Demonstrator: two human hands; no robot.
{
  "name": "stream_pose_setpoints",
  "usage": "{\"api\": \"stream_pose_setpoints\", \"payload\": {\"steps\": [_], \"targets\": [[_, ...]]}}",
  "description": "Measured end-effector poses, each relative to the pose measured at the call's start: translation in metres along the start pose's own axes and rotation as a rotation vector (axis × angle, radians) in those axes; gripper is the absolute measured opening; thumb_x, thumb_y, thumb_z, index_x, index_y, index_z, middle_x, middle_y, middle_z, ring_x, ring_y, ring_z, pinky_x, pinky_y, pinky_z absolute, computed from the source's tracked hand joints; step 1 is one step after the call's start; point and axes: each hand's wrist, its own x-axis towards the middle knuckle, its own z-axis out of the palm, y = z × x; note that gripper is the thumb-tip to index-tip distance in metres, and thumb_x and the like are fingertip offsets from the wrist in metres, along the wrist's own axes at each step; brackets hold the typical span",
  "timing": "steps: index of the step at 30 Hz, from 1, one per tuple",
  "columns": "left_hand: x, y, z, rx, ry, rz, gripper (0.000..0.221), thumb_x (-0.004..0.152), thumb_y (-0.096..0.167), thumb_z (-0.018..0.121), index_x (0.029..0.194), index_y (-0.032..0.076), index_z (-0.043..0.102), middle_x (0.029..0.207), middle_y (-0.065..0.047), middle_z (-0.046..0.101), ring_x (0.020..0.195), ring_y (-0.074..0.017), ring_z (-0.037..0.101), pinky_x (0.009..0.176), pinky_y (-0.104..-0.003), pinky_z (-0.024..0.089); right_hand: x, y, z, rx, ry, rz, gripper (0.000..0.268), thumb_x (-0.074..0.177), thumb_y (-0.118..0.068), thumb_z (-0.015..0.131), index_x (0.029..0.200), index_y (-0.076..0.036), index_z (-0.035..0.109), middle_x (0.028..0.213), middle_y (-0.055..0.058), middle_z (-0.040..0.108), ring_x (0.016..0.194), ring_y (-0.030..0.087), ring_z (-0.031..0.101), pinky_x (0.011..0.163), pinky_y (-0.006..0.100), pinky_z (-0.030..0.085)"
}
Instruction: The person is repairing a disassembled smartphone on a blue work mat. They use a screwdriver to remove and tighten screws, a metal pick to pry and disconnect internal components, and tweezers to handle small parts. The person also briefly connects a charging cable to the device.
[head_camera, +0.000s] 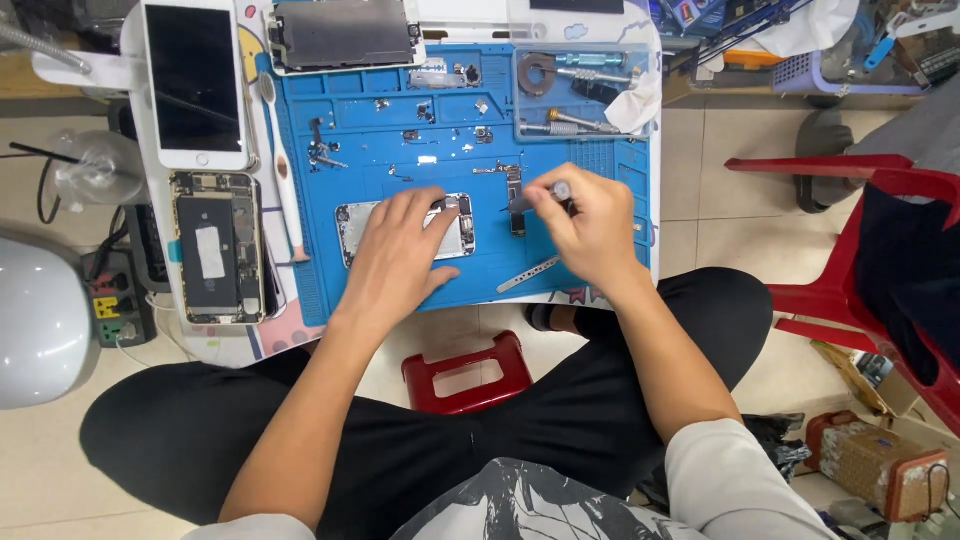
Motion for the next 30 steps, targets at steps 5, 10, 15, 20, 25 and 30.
{"api": "stream_pose_setpoints", "payload": {"steps": [5, 10, 15, 20, 25, 30], "targets": [[0.01, -0.015, 0.003, 0.012, 0.034, 0.076, 0.071, 0.068, 0.036, 0.096, 0.129, 0.011, 0.071, 0.124, -0.005, 0.061, 0.121, -0.026, 0.058, 0.099, -0.045, 0.048, 0.012, -0.007, 0.009, -0.139, -0.114, -0.049, 0.015, 0.105, -0.024, 0.071, 0.095, -0.014, 0.075, 0.07, 0.005, 0.072, 0.063, 0.025, 0.069, 0.06, 0.033, 0.056], [0.009, -0.024, 0.001, -0.05, 0.094, 0.149, 0.066, 0.07, 0.035, 0.095, 0.127, 0.011, 0.072, 0.122, -0.006, 0.061, 0.12, -0.0276, 0.058, 0.098, -0.045, 0.047, 0.007, 0.007, 0.016, -0.161, -0.155, -0.031, 0.01, 0.104, -0.022, 0.072, 0.099, -0.014, 0.074, 0.077, 0.006, 0.075, 0.07, 0.027, 0.072, 0.063, 0.035, 0.056], [0.001, -0.022, 0.008, -0.055, 0.118, 0.156, 0.064, 0.074, 0.031, 0.095, 0.13, 0.008, 0.072, 0.129, -0.009, 0.062, 0.125, -0.0293, 0.057, 0.103, -0.046, 0.046, 0.004, -0.007, 0.015, -0.205, -0.194, -0.07, 0.017, 0.096, -0.02, 0.083, 0.104, -0.012, 0.071, 0.084, 0.01, 0.076, 0.08, 0.031, 0.072, 0.068, 0.04, 0.057], [-0.001, -0.017, 0.01, 0.012, 0.14, 0.136, 0.066, 0.076, 0.035, 0.094, 0.132, 0.008, 0.071, 0.131, -0.008, 0.061, 0.125, -0.0273, 0.055, 0.103, -0.045, 0.045, -0.009, 0.012, 0.031, -0.104, -0.113, -0.028, 0.008, 0.11, -0.022, 0.065, 0.108, -0.014, 0.066, 0.079, 0.009, 0.073, 0.065, 0.028, 0.068, 0.06, 0.037, 0.053], [0.003, -0.02, 0.016, 0.094, 0.161, 0.159, 0.076, 0.081, 0.047, 0.091, 0.14, 0.008, 0.063, 0.138, -0.012, 0.061, 0.12, -0.0325, 0.056, 0.099, -0.046, 0.047, 0.0, -0.004, 0.044, 0.218, -0.093, 0.203, 0.023, 0.11, -0.029, 0.054, 0.109, -0.007, 0.058, 0.085, 0.009, 0.076, 0.079, 0.018, 0.08, 0.057, 0.024, 0.063], [0.004, -0.021, 0.013, 0.1, 0.167, 0.169, 0.072, 0.078, 0.047, 0.093, 0.133, 0.008, 0.067, 0.134, -0.01, 0.061, 0.115, -0.0318, 0.056, 0.092, -0.045, 0.048, -0.002, -0.002, 0.058, 0.256, -0.066, 0.24, 0.024, 0.109, -0.027, 0.056, 0.105, -0.005, 0.064, 0.088, 0.005, 0.072, 0.085, 0.016, 0.081, 0.059, 0.025, 0.066]]}}
